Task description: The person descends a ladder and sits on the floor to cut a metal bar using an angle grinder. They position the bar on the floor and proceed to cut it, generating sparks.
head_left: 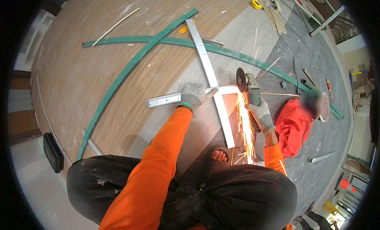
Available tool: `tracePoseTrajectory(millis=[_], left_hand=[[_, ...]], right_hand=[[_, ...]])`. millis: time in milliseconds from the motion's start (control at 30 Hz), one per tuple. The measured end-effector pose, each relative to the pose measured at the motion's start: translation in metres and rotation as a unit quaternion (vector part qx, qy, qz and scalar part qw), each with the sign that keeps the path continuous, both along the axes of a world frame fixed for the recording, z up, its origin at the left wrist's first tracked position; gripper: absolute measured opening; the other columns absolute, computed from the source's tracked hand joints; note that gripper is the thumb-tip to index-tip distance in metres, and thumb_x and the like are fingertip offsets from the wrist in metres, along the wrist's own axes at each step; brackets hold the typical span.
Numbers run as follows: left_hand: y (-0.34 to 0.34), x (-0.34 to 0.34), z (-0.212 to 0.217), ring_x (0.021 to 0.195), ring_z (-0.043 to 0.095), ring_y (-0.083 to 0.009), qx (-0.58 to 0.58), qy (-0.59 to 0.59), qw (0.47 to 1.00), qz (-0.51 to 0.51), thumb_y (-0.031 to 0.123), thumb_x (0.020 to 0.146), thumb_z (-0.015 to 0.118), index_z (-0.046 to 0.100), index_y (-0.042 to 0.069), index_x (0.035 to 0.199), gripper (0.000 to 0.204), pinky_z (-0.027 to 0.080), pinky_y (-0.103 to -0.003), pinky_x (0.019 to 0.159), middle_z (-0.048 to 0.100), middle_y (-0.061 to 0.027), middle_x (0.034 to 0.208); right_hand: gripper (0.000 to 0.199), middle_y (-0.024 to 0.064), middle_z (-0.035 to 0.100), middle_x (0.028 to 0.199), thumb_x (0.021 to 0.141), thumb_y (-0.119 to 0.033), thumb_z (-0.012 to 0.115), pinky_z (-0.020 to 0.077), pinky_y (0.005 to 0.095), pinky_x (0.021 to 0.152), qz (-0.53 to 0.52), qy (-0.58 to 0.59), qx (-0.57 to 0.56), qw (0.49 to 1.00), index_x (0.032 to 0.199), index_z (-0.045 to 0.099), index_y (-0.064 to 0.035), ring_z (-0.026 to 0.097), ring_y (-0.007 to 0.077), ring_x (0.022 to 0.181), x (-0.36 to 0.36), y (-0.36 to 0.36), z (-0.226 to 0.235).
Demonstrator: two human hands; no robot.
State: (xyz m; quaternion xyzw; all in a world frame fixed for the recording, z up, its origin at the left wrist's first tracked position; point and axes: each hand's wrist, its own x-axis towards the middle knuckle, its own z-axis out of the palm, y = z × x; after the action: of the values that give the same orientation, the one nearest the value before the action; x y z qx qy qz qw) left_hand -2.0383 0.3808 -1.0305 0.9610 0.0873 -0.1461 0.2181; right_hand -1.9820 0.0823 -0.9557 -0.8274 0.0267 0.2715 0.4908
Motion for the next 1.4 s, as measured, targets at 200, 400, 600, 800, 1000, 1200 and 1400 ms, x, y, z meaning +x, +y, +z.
tracePoseTrajectory(millis=[200,400,600,800,1000,1200,1400], left_hand=[[0.001,0.002,-0.004,0.095,0.073,-0.0406,-0.002,-0.001,1.0,-0.006,0.08,0.096,0.043,0.08,0.003,0.1,0.085,0.055,-0.049,0.092,0.076,-0.0255,0.096],[0.0,0.001,-0.005,0.095,0.073,-0.0414,-0.004,-0.011,1.0,-0.003,0.08,0.096,0.043,0.08,0.002,0.098,0.086,0.056,-0.05,0.092,0.076,-0.0255,0.096],[0.001,-0.001,-0.001,0.092,0.074,-0.0406,-0.003,0.0,1.0,0.008,0.08,0.096,0.043,0.08,0.001,0.097,0.087,0.056,-0.05,0.091,0.076,-0.0255,0.093],[-0.001,0.001,-0.001,0.091,0.074,-0.0403,-0.004,0.001,1.0,-0.001,0.08,0.096,0.041,0.08,0.001,0.094,0.088,0.056,-0.05,0.09,0.076,-0.025,0.091],[0.002,-0.002,-0.006,0.093,0.074,-0.0407,0.01,-0.022,1.0,-0.005,0.081,0.096,0.04,0.08,0.002,0.098,0.088,0.056,-0.05,0.091,0.076,-0.0253,0.094],[0.002,-0.001,-0.003,0.095,0.074,-0.0405,0.003,-0.016,1.0,-0.005,0.08,0.097,0.039,0.079,0.003,0.102,0.087,0.055,-0.05,0.091,0.076,-0.0246,0.097],[-0.001,0.001,0.0,0.095,0.074,-0.0403,-0.008,-0.018,1.0,-0.007,0.079,0.098,0.04,0.079,0.001,0.1,0.087,0.055,-0.05,0.091,0.076,-0.0251,0.097]], right_hand=[[0.053,0.0104,0.072,0.107,0.082,-0.019,0.082,0.0545,0.0344,0.087,0.009,0.009,0.006,1.0,0.127,0.064,0.0024,0.066,0.0178,0.095,0.003,-0.003,-0.005],[0.052,0.0117,0.072,0.107,0.081,-0.02,0.082,0.0546,0.035,0.087,0.011,-0.01,-0.004,1.0,0.125,0.064,0.002,0.067,0.0194,0.096,0.003,-0.006,-0.01],[0.052,0.0122,0.072,0.107,0.081,-0.02,0.082,0.0544,0.0349,0.085,0.019,-0.021,-0.019,0.999,0.125,0.064,0.0026,0.067,0.0201,0.094,0.002,-0.004,-0.009],[0.054,0.0126,0.072,0.11,0.081,-0.02,0.079,0.0545,0.035,0.085,0.011,0.001,0.0,1.0,0.127,0.063,0.0028,0.067,0.0211,0.095,-0.001,-0.003,-0.001],[0.053,0.0113,0.072,0.107,0.081,-0.019,0.079,0.0544,0.035,0.085,0.0,-0.009,-0.005,1.0,0.127,0.063,0.0022,0.066,0.0204,0.093,-0.005,0.006,0.007],[0.053,0.0109,0.071,0.105,0.08,-0.02,0.08,0.0534,0.0353,0.086,-0.012,0.017,-0.035,0.999,0.125,0.064,0.0022,0.065,0.0199,0.092,-0.004,0.008,0.007],[0.052,0.0105,0.071,0.104,0.079,-0.021,0.08,0.0527,0.0342,0.086,0.005,-0.023,-0.014,1.0,0.124,0.065,0.0019,0.065,0.0202,0.092,-0.002,-0.004,-0.003]])
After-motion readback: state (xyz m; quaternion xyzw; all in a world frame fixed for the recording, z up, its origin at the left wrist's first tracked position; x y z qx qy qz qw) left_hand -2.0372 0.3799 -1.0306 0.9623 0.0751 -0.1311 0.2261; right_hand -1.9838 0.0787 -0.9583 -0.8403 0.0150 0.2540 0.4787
